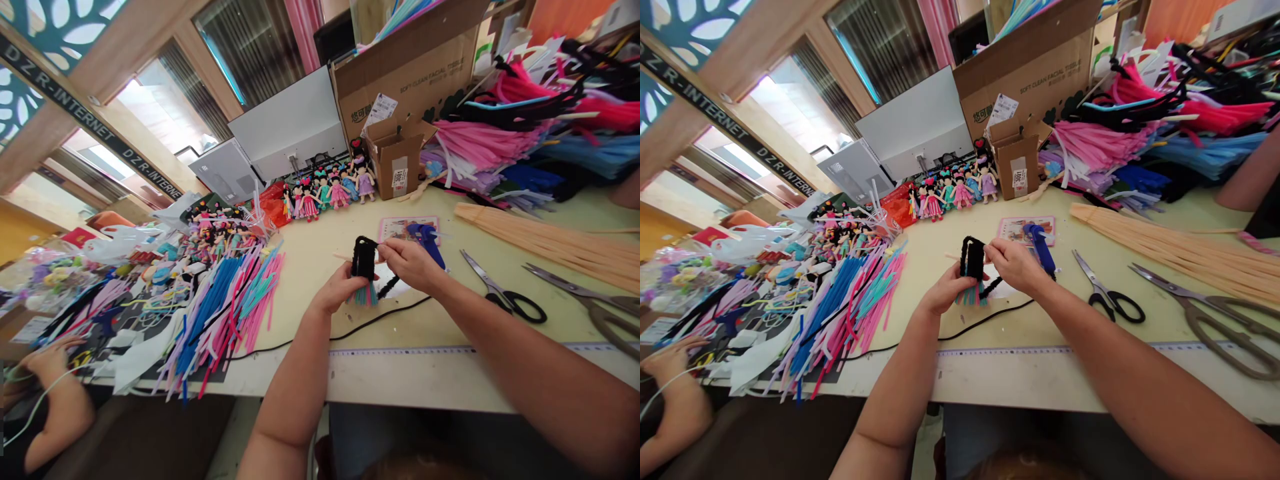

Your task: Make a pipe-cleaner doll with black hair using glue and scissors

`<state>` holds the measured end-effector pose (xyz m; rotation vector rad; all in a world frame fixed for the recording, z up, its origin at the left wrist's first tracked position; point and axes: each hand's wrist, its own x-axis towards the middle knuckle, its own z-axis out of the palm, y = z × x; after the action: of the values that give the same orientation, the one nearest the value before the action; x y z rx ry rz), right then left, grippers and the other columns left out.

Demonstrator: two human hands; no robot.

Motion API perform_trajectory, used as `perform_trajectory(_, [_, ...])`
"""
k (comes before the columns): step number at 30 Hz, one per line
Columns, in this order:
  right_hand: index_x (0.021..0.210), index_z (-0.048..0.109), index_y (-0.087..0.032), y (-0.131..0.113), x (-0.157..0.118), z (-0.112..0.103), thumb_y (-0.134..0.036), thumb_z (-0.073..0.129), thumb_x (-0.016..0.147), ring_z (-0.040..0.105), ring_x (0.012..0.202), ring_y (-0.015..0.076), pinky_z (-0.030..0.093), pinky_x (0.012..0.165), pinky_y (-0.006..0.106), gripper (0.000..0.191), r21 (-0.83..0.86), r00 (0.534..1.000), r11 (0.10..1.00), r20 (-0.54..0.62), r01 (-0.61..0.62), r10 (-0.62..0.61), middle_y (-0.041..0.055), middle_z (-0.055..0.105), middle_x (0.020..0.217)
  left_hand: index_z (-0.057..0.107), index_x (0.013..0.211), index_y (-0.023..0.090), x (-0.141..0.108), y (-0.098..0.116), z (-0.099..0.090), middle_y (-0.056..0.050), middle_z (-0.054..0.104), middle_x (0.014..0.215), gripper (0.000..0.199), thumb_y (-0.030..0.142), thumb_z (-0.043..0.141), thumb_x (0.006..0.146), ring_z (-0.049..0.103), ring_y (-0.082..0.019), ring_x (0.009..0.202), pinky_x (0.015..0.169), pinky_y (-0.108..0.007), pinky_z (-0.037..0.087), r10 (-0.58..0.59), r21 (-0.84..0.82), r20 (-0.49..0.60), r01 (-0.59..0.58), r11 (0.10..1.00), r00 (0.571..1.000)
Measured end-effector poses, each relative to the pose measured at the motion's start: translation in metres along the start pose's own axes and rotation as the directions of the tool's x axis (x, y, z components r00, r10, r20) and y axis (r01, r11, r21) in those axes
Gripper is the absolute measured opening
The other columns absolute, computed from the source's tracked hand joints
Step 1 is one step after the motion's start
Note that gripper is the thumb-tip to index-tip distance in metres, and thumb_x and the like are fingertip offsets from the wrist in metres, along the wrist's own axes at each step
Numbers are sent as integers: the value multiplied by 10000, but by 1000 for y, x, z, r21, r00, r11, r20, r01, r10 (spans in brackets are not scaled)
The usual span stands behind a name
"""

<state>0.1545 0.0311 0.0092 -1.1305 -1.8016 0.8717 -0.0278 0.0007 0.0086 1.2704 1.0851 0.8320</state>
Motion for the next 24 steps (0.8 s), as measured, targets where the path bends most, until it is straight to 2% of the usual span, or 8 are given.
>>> perform_trajectory(3, [618,458,-213,-1,0,-2,-393,399,870,398,539,126,289,541,270,316,-24,1000,1000,5,8,-8,-30,433,523,589,1101,108,-1,2,1,-71,670,838,486,202,669,631,640,-204,826,739,-321,488,-38,15,-7,38,999,999])
perform_trajectory(7, [636,488,-209,-3,0,-2,-400,393,871,409,552,131,295,554,273,318,-59,1000,998,13,17,-16,-22,455,540,585,1186,144,-3,2,2,-47,658,869,596,228,742,617,637,-179,784,731,-308,500,-56,21,31,55,998,998])
perform_trajectory(10, [627,493,-206,-4,-1,-1,-393,388,873,436,580,137,314,571,273,326,-87,999,996,25,26,-24,-6,498,572,601,1178,144,-3,-1,1,-71,662,901,664,431,796,611,627,-171,735,683,-299,505,-48,-3,42,48,999,998])
perform_trajectory(13, [617,484,-206,-4,-1,0,-380,381,874,457,597,140,327,576,268,327,-88,999,996,40,31,-27,3,525,589,603,1182,132,-2,-5,0,-118,672,929,774,712,627,670,639,-184,697,627,-304,507,-41,-85,51,45,995,998])
perform_trajectory(15, [605,462,-208,-3,0,0,-381,382,874,459,595,138,329,575,266,330,-89,999,995,37,37,-33,3,530,591,601,1197,133,-1,-7,-1,-132,678,947,819,783,494,711,644,-185,684,607,-301,505,-48,-129,62,56,990,997])
perform_trajectory(18, [604,440,-210,1,0,2,-397,377,876,451,589,136,321,568,267,336,-101,999,994,27,37,-34,-1,521,593,597,1215,125,0,-8,-2,-130,686,935,827,788,400,761,641,-177,668,600,-293,501,-56,-178,91,72,981,994])
perform_trajectory(24, [594,397,-215,4,1,4,-407,376,880,426,575,129,305,556,266,345,-97,998,994,20,53,-51,-14,482,578,585,1238,119,2,-9,-3,-121,697,898,782,741,421,794,646,-175,674,616,-276,494,-68,-210,89,85,974,994])
